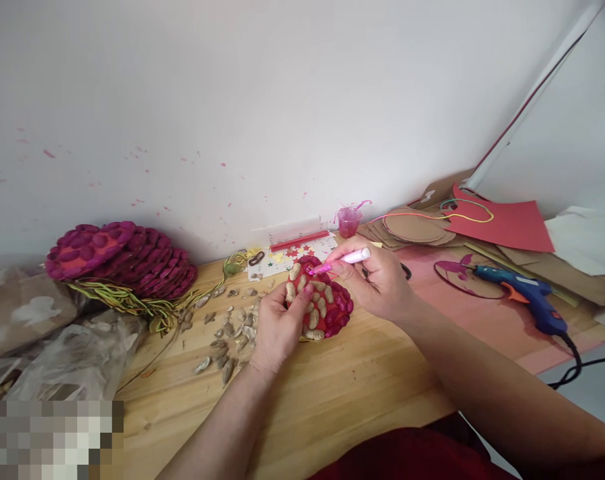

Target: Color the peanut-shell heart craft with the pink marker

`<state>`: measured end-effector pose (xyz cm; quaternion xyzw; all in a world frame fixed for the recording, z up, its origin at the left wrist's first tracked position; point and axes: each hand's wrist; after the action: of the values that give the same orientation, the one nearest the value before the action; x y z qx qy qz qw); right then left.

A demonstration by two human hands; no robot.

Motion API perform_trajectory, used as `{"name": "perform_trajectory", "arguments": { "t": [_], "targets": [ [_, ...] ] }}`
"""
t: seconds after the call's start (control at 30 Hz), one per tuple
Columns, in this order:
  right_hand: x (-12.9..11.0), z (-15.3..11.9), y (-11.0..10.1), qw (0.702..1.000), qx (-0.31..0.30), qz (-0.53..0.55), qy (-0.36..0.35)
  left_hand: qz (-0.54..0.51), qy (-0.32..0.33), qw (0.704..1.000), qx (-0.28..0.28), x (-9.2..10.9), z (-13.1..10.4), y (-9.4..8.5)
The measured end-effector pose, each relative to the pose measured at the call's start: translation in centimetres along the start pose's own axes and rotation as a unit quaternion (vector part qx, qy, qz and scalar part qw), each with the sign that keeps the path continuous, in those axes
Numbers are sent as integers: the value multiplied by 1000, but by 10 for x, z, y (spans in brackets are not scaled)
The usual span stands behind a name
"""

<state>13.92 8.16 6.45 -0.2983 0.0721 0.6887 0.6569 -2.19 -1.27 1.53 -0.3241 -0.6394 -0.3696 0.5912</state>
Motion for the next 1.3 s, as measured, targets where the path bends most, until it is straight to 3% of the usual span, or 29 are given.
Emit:
{"name": "perform_trajectory", "arguments": {
  "t": [0.27, 0.47, 0.63, 0.8, 0.97, 1.13, 1.3],
  "targets": [
    [2, -1, 0, 1000, 17, -15, -6, 3, 3, 1000, 11, -2, 2, -1],
    [-3, -1, 3, 1000, -13, -4, -9, 3, -7, 1000, 3, -2, 2, -1],
    [0, -1, 2, 1000, 22, -18, 2, -21, -16, 1000, -3, -4, 3, -2],
    [3, -1, 2, 1000, -1, -7, 1, -28, -26, 999, -4, -5, 3, -1],
    [3, -2, 3, 1000, 27, -9, -6, -27, -31, 999, -4, -4, 3, -1],
    [-3, -3, 6, 999, -16, -13, -34, 23, 12, 1000, -1, -4, 2, -2],
    [-5, -3, 5, 998, -20, -39, -40, 17, 3, 1000, -3, -5, 3, -3]
  ]
}}
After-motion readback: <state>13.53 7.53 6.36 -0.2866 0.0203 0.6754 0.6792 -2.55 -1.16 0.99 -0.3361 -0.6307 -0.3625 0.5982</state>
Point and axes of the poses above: each hand's wrist, its own z-axis towards the middle knuckle, its own y-axis out of the palm, x = y × z, and after that the axes turned 8 degrees about x, right-handed
